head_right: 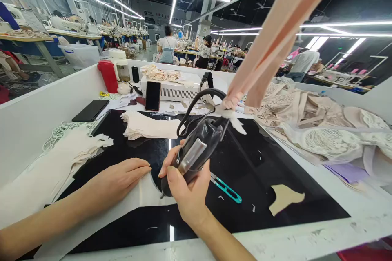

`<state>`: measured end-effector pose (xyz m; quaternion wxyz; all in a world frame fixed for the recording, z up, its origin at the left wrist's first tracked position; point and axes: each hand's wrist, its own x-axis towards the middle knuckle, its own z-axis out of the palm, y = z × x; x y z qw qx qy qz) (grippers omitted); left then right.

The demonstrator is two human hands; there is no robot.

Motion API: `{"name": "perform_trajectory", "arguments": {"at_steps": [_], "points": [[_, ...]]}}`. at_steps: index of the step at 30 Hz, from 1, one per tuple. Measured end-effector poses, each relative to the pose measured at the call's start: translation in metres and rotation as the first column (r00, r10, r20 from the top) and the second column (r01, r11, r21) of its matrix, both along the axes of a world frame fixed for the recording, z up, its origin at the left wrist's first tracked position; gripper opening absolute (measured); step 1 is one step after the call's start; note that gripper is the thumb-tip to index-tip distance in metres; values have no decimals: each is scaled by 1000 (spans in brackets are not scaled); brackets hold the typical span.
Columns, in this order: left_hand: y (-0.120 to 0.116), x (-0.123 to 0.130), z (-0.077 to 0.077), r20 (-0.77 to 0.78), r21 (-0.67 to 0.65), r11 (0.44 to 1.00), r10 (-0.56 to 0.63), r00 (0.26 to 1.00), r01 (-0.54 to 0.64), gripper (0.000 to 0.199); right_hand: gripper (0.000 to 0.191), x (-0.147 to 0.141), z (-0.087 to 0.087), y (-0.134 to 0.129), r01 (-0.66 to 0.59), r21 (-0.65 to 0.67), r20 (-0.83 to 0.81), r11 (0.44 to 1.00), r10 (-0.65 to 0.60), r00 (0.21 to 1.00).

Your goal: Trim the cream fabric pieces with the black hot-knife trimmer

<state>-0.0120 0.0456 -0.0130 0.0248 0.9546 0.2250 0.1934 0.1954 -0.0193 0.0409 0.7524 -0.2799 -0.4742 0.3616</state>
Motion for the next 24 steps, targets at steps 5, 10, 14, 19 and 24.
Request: {"name": "perform_trajectory", "arguments": {"at_steps": [5,10,14,19,24], "points": [[0,1,-4,-37,11,1000,-25,999,25,40,33,6,-4,-7,-3,23,10,1000,3,1000],[-4,-10,-12,-15,35,998,-48,999,48,47,35,7,-3,-9,-21,22,8,1000,21,1000],[-7,-12,-11,15,60,997,-47,999,46,49,39,6,1,-8,5,5,16,1000,-5,1000],[-8,-8,-6,37,55,997,-55,998,53,48,33,5,8,-6,7,4,20,1000,-7,1000],[-8,-5,-12,61,67,996,-62,996,57,46,33,0,19,11,85,17,-46,996,-84,995]]}}
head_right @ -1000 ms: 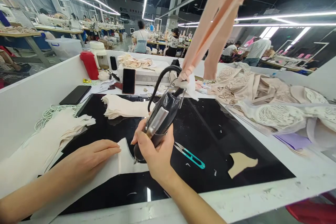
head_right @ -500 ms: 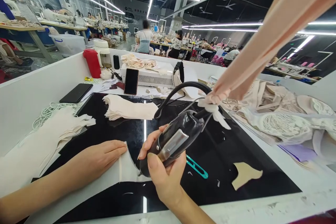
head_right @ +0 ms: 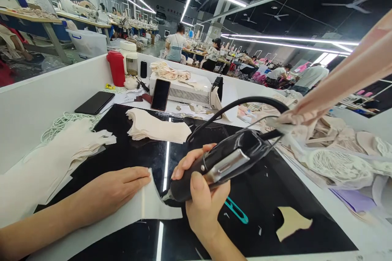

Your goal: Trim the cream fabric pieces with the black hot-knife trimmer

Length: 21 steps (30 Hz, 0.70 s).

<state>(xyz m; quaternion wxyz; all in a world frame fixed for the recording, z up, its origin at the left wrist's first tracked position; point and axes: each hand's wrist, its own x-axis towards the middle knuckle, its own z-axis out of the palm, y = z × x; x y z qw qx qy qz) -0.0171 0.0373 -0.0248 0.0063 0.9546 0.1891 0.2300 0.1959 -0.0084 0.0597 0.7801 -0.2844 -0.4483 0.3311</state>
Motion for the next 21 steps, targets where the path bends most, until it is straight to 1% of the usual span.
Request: {"name": "perform_trajectory", "arguments": {"at_steps": [4,7,10,14,19,21], "points": [[-2,1,-3,22,2,1000,2,1000,-2,44,32,-8,3,22,34,8,-11,999,-34,999],[-3,3,-3,-22,-31,1000,1,1000,-2,47,32,-16,-1,36,19,-3,-9,1000,-19,1000],[-3,4,-2,-10,-34,999,-1,1000,0,51,33,-21,-4,46,16,-2,-3,1000,-16,1000],[-4,4,-1,14,-16,1000,2,1000,-2,49,35,-25,-7,50,7,8,-16,1000,-7,1000],[-4,4,0,-21,-82,997,0,1000,-2,46,36,-25,-11,50,3,3,-18,1000,-3,1000],[-4,4,0,-14,-73,997,-4,1000,3,45,36,-24,-12,49,-7,3,-16,1000,7,1000]]}}
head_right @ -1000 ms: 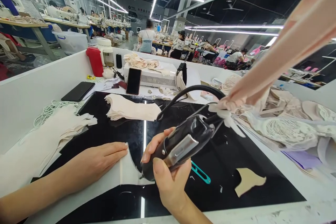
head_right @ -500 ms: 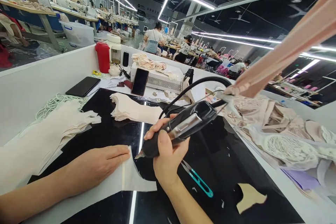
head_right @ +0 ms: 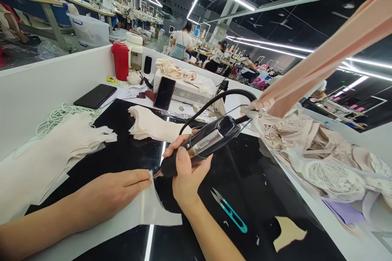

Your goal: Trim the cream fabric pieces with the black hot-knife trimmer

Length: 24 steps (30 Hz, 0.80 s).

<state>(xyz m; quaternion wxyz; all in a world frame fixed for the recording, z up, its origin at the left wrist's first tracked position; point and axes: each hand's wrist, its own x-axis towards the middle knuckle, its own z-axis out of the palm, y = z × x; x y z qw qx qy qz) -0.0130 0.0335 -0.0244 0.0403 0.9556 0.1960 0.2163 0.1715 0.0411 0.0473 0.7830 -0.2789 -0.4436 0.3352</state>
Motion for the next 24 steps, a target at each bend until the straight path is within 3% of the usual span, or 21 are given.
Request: {"name": "perform_trajectory", "arguments": {"at_steps": [6,15,24], "points": [[0,-1,-2,43,85,996,13,999,-17,44,32,-1,-2,-1,12,0,16,1000,-12,1000],[2,-1,-5,16,24,1000,-6,1000,6,52,35,4,3,-7,13,3,-10,1000,-13,1000],[2,-3,0,47,40,999,6,999,-8,53,30,1,-4,-12,-5,22,21,1000,4,1000]]}}
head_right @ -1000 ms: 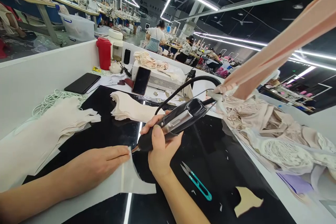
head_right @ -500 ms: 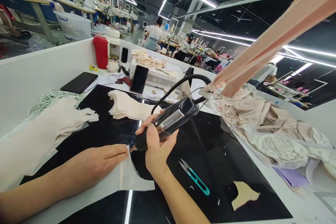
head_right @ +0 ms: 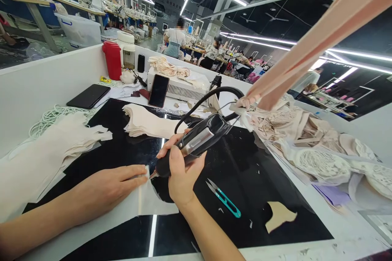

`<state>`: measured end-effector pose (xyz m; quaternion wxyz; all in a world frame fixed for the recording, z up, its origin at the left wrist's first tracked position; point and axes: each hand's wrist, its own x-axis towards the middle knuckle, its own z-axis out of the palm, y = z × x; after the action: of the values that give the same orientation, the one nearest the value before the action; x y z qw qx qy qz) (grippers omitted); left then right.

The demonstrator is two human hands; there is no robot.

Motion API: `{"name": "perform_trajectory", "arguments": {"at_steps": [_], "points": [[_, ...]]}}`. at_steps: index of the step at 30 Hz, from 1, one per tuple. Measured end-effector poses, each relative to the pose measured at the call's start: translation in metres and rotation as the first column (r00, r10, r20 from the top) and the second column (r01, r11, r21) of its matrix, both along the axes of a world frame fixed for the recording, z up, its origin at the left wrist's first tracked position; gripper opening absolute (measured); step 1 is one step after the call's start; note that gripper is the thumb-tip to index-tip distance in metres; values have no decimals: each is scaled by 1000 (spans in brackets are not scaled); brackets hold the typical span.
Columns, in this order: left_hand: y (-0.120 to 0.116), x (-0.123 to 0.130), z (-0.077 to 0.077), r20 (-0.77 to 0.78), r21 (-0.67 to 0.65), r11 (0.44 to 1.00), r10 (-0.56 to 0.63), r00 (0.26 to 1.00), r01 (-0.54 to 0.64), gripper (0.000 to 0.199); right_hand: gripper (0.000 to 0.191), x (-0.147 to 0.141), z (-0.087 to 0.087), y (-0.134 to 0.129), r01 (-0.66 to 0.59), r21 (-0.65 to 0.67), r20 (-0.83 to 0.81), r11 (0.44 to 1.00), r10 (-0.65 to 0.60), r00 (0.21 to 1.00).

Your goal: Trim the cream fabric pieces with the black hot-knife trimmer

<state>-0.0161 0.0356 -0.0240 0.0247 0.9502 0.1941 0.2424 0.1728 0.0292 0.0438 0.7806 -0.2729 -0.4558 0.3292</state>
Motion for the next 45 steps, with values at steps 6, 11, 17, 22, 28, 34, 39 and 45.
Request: {"name": "perform_trajectory", "arguments": {"at_steps": [6,11,17,22,28,34,39,45], "points": [[4,-4,2,8,-29,999,-23,1000,23,44,30,3,5,-2,33,-21,1,999,-33,999],[4,-6,8,-7,-8,999,-34,999,34,40,32,9,8,-8,32,-4,-17,999,-32,999],[-4,3,23,-45,-89,993,-79,996,75,29,36,11,4,-11,18,-16,-19,1000,-19,1000],[-7,-1,21,-78,-129,989,-86,993,75,31,38,9,1,-11,-18,-6,-2,1000,18,1000],[-6,-4,22,-66,-138,987,-96,993,86,30,36,5,-1,-11,-57,0,8,998,57,998],[-7,-3,20,-92,-131,989,-85,992,73,32,37,3,-4,-12,-63,-10,7,998,63,998],[-9,-6,19,-93,-105,992,-81,992,71,33,34,2,-6,-12,-59,-10,7,998,59,998],[-10,-7,21,-77,-57,996,-68,995,63,36,34,5,-1,-17,-45,-17,5,999,45,999]]}}
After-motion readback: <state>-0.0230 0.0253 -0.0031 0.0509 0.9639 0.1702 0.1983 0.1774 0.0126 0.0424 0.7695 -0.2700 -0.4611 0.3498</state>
